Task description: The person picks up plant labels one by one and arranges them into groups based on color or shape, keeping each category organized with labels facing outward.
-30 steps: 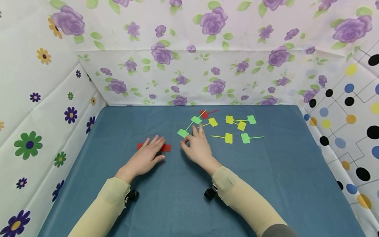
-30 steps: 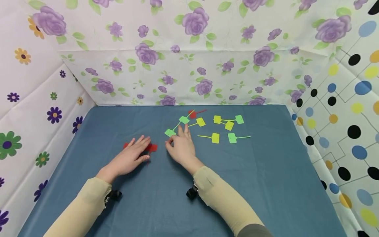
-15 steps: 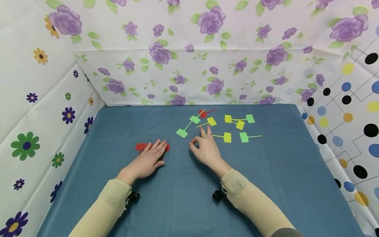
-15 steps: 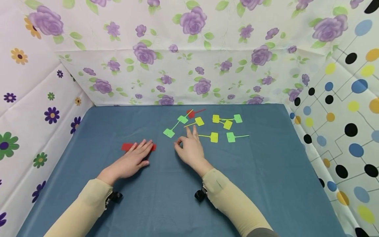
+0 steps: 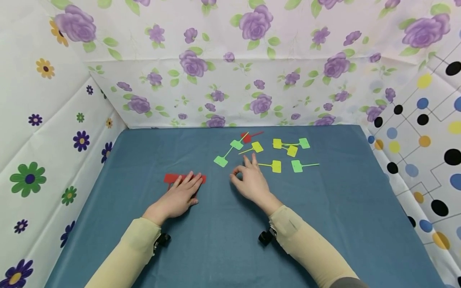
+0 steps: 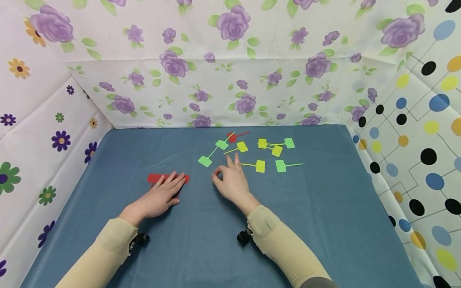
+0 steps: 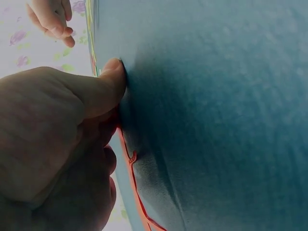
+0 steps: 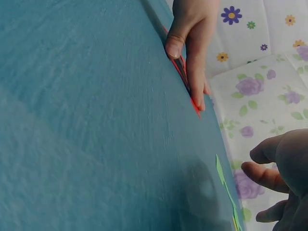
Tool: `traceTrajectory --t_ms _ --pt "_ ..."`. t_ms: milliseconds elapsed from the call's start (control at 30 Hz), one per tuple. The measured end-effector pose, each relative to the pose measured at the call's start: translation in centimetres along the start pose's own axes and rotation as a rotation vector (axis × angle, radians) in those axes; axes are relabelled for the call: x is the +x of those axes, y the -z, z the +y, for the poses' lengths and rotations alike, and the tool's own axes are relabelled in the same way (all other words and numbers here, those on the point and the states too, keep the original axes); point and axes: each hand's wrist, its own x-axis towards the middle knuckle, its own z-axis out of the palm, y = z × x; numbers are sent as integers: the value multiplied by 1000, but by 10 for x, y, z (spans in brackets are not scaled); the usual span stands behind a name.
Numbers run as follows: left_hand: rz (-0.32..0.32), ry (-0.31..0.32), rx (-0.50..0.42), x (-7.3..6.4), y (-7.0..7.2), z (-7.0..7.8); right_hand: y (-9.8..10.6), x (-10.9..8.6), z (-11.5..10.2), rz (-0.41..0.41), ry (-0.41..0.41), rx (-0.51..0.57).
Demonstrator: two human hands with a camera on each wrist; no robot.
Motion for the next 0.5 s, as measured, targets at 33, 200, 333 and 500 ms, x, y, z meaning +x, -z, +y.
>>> traceTrajectory --t_ms 33,200,333,500 --pt "4 2 -3 0 0 0 1 1 0 -11 -2 -2" --pt "30 0 -27 -1 -5 1 9 12 5 -81 6 -39" --pt "46 -6 -44 -2 -7 1 14 26 13 -142 57 -126" --pt "40 7 -39 -2 -6 4 22 49 23 -208 112 -278"
